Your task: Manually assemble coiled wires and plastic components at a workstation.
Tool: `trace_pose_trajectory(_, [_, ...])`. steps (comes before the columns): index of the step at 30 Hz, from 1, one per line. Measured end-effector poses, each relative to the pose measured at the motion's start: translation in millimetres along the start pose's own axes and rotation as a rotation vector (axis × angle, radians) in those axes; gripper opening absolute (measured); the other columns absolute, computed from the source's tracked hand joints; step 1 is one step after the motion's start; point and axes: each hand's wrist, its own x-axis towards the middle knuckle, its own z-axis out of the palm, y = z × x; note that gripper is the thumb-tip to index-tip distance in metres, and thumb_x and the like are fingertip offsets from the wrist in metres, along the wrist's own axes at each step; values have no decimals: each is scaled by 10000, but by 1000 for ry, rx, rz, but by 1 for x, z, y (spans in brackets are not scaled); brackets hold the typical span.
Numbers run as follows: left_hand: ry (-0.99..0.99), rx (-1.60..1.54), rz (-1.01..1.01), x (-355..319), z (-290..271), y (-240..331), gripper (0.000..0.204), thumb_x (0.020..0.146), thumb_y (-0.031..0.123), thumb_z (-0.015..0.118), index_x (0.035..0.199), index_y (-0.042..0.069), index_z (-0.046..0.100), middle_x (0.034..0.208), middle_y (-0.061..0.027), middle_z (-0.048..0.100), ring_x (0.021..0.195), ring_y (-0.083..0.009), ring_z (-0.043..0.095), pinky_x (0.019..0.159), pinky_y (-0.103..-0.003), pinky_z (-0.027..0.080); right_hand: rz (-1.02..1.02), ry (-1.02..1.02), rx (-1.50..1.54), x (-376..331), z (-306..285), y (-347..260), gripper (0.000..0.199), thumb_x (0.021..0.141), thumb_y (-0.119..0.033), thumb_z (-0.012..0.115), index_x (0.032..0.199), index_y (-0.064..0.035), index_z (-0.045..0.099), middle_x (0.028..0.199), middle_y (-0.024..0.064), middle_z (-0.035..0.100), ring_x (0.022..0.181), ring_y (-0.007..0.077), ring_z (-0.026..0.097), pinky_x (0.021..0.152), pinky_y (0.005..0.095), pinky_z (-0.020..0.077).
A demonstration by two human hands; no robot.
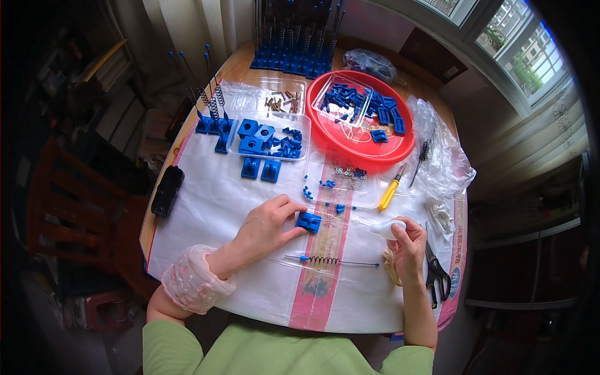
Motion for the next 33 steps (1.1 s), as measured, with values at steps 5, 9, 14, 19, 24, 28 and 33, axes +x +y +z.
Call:
trace_pose_trajectory(5, [-4,-9,-7,0,0,1,364,814,189,835,1127,68,694,945,-73,629,842,-231,671,777,-363,554,-5,-14,-11,0,-2,1,95,940,-57,701,1016,1,704,846,-10,668,661,12,535,536,186,382])
trace_pose_trajectory(9, [-6,-12,-8,0,0,0,365,817,190,833,1132,68,694,942,-72,627,848,-230,669,783,-361,551,-8,-22,-6,1,-3,1,96,938,-53,702,1019,0,705,852,-10,670,673,12,544,535,185,387])
trace_pose_trajectory(14, [14,-9,12,-1,2,-3,390,795,144,846,1151,77,700,916,-61,622,808,-200,642,736,-335,543,3,2,-2,-1,1,-2,94,939,-49,701,1020,-1,705,857,-10,666,667,12,537,533,184,384])
trace_pose_trajectory(19, [-10,-7,-7,0,0,-1,363,819,193,832,1131,68,695,943,-74,628,850,-232,671,778,-361,551,0,2,9,0,-1,0,91,941,-46,698,1018,1,704,851,-12,657,656,14,525,527,186,375])
trace_pose_trajectory(24, [13,-11,10,-1,2,-3,392,792,142,849,1148,76,698,928,-62,625,828,-202,656,754,-338,551,-3,-3,10,0,-1,0,92,941,-47,700,1017,4,703,844,-12,657,648,15,525,523,189,372])
trace_pose_trajectory(28, [11,-11,10,0,2,-3,391,795,141,848,1149,76,698,929,-62,625,826,-203,655,757,-339,550,-11,2,0,0,-2,1,93,939,-46,702,1018,4,703,841,-12,660,641,14,526,521,189,376])
trace_pose_trajectory(33, [15,-19,8,0,2,-2,393,793,143,851,1149,77,698,928,-63,624,822,-206,652,757,-339,549,-8,-2,4,0,-2,0,94,939,-47,702,1018,3,703,844,-10,664,642,13,529,523,188,378])
